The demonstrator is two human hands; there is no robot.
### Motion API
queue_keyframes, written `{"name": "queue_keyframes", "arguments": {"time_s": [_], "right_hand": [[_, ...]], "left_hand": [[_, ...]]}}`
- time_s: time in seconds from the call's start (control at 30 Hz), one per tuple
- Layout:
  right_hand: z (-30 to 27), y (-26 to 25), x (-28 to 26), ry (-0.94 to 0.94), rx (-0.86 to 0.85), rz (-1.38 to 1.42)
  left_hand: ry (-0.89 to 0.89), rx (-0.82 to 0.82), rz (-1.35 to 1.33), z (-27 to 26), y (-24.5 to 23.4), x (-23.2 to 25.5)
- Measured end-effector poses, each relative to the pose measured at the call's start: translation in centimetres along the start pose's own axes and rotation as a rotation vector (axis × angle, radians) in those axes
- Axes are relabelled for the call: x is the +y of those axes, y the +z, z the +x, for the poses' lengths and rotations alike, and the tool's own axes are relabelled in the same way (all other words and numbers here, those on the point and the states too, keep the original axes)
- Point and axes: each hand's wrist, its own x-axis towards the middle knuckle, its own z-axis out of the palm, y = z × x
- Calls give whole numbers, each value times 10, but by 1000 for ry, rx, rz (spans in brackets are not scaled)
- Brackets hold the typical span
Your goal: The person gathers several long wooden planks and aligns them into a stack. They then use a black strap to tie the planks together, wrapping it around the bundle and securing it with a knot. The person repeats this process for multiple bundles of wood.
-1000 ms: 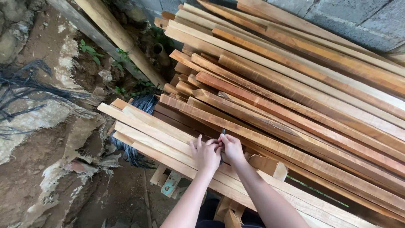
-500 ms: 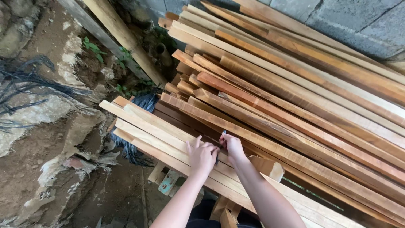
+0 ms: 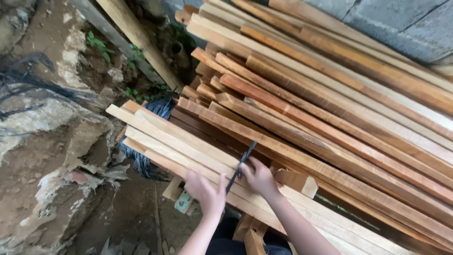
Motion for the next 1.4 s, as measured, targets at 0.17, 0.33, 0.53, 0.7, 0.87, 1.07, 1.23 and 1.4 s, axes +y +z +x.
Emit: {"name": "queue_keyframes", "arguments": {"time_s": [0.17,0.33,0.53,0.7,0.87,1.07,1.23,1.4], "right_hand": [[14,-12,-31,41,-311,-325],[43,-10,-27,255,-572,-255],[66,11,0,381,-732,-3],[70,16,0,442,-878,70],[73,22,8,404,-891,41],[47,1,-14,281,-562,-42],[22,-4,-12,63,-104,15],[33,21,33,-57,-6,343]], "left_hand": [[-749,-162,-470,-15,-12,-10],[-1099,-268,-1243,-28,54,-25],[-1184,-176,-1257,-23,49,-8],[-1215,-185,-1287,-25,49,-9],[-1216,-149,-1303,-20,48,-6],[-1151,-274,-1096,-18,38,-21],[-681,-147,-498,-17,-13,-6],[94,-104,-221,6,4,9]]}}
